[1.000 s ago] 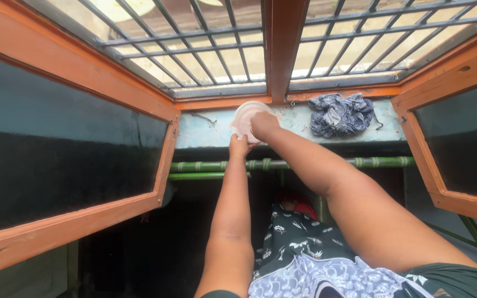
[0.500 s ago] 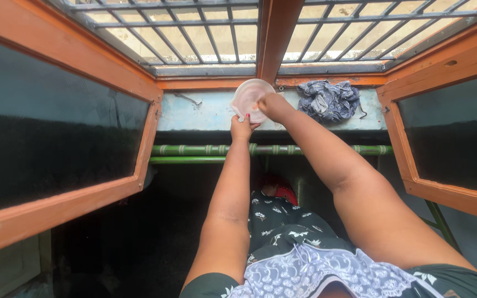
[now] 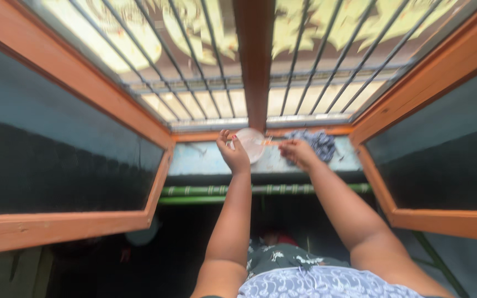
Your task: The person scrubs a window frame with a toothbrush and a soapy solution, then wipes the frame and sill with a cloth. The person repeats the scrubbing and wiping steps on different sections of the window frame.
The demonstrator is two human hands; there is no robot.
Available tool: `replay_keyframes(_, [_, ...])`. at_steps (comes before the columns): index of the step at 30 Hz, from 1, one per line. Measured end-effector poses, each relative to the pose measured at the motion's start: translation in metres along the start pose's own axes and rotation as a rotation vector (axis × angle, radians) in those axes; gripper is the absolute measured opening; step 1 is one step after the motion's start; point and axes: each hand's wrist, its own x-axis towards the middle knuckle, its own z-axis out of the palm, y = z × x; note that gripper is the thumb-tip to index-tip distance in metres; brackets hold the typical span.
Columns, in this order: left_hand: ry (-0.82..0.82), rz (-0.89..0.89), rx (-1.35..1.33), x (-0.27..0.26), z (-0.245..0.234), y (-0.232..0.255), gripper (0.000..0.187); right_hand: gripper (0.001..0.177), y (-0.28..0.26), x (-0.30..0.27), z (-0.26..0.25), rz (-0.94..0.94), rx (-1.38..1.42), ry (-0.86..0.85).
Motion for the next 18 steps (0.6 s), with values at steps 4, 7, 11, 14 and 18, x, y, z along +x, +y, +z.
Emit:
replay_keyframes(4, [-0.029, 0.201, -0.038, 0.004, 0.016, 0.108, 0.037, 0.025, -0.067, -0.065, 0.011, 0.043, 0.043, -0.079])
replay_keyframes(7, [-0.084, 0.33, -0.092, 0.02, 0.022, 0.178, 0.032, 0.032, -0.13, -0.117, 0.027, -0.052, -0.015, -0.076])
replay_keyframes(11, [-0.076, 0.623, -0.075, 0.066, 0.026, 0.26, 0.032, 0.044, -0.226, -0.185, 0.052, -0.216, -0.203, -0.092])
replay_keyframes(14, [-0.055, 0.816, 0.037, 0.11, 0.021, 0.315, 0.035, 0.051, -0.3, -0.222, 0.069, -0.346, -0.472, 0.001])
replay_keyframes(18, [-0.104, 0.922, 0.198, 0.153, 0.018, 0.382, 0.047, 0.043, -0.406, -0.235, 0.083, -0.623, -0.51, -0.103])
